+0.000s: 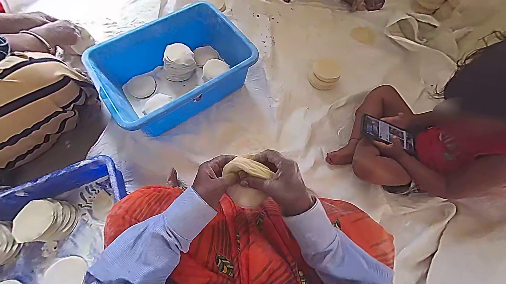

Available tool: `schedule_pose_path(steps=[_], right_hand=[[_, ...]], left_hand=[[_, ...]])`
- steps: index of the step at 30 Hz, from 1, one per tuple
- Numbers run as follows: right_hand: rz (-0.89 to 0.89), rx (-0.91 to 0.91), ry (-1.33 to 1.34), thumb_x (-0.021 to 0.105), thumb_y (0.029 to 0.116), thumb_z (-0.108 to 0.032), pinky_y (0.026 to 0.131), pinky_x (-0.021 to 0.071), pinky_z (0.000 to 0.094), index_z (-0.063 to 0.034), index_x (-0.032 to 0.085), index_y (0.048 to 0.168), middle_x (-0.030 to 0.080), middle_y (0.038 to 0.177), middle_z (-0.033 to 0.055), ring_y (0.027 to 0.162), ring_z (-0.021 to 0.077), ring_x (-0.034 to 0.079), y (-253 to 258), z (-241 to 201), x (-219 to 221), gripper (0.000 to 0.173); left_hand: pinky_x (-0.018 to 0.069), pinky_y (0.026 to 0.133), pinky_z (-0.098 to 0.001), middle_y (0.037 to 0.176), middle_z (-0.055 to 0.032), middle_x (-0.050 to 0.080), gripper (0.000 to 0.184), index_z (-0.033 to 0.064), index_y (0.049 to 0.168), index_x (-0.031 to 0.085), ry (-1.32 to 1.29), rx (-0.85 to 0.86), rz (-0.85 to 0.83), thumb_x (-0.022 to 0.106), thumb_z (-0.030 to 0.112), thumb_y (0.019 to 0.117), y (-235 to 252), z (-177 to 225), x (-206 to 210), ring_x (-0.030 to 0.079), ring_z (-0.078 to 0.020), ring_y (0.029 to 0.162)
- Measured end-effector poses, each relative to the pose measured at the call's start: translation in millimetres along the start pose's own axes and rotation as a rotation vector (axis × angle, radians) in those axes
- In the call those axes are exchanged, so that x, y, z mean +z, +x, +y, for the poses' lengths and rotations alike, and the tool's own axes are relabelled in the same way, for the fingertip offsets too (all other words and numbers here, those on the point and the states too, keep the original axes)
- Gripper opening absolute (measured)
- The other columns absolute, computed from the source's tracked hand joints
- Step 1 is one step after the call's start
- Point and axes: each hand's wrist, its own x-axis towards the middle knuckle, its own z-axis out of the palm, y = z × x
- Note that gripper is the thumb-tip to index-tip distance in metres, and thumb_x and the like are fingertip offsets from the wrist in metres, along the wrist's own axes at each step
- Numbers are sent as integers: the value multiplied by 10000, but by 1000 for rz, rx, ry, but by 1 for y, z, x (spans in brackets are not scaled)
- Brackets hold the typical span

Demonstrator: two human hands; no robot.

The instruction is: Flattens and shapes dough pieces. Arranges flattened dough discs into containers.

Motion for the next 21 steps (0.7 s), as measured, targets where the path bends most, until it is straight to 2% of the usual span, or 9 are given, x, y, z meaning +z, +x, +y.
schedule_pose_path(steps=[2,4,6,8,10,12,14,18,21], right_hand=[[-110,87,45,883,719,-184,696,573,355,-71,733,998,722,842,54,739,128,683,16,3,-12,337],[-196,74,36,883,739,-185,687,571,340,-68,737,994,719,820,50,719,114,678,29,-1,-22,316],[-245,17,54,877,745,-153,675,560,296,-67,731,977,714,813,28,714,80,665,38,-6,-24,288],[-264,-46,106,866,736,-138,697,562,270,-70,730,966,724,844,9,750,53,669,48,-3,-24,275],[-206,-109,164,859,717,-135,699,565,269,-60,715,935,720,852,9,760,54,667,53,7,-30,272],[-73,-110,225,843,717,-140,673,564,241,-82,675,903,686,820,-29,729,32,643,54,18,-46,257],[82,-23,227,819,738,-106,685,585,252,-78,654,945,682,828,-30,736,38,658,51,25,-67,267],[246,157,228,791,810,-51,718,602,227,-44,673,1050,713,865,-13,751,29,688,55,46,-83,268],[297,250,282,789,844,-53,733,603,244,-21,670,1082,716,881,16,758,47,690,61,64,-72,268]], left_hand=[[602,742,-365,922,-114,688,235,-19,1109,597,-281,-231,-19,462,8,918,5,6,0,690,-191,811],[572,792,-444,1012,-154,664,453,9,1169,566,-434,-413,-17,326,370,1038,14,14,-1,672,-262,901],[588,806,-439,1021,-149,690,607,19,1197,607,-456,-512,-39,416,568,1020,32,14,1,692,-255,922],[598,791,-368,935,-107,711,418,38,1108,645,-464,-509,-142,448,405,1068,50,13,6,706,-194,865],[589,711,-309,839,-62,693,325,67,1018,640,-355,-547,-144,398,272,1089,63,17,13,689,-142,769],[582,749,-372,924,-82,682,204,52,1100,634,-190,-545,-32,527,217,1046,83,11,7,671,-179,828],[577,833,-481,1085,-163,683,315,-3,1230,619,-124,-499,92,669,183,981,102,0,-4,674,-268,950],[576,829,-474,1101,-149,671,327,52,1267,578,-271,-549,128,536,288,1045,112,-12,-14,675,-265,971],[565,894,-480,1159,-117,670,517,108,1323,552,-387,-558,57,456,528,1038,109,-8,-5,667,-255,1057]])
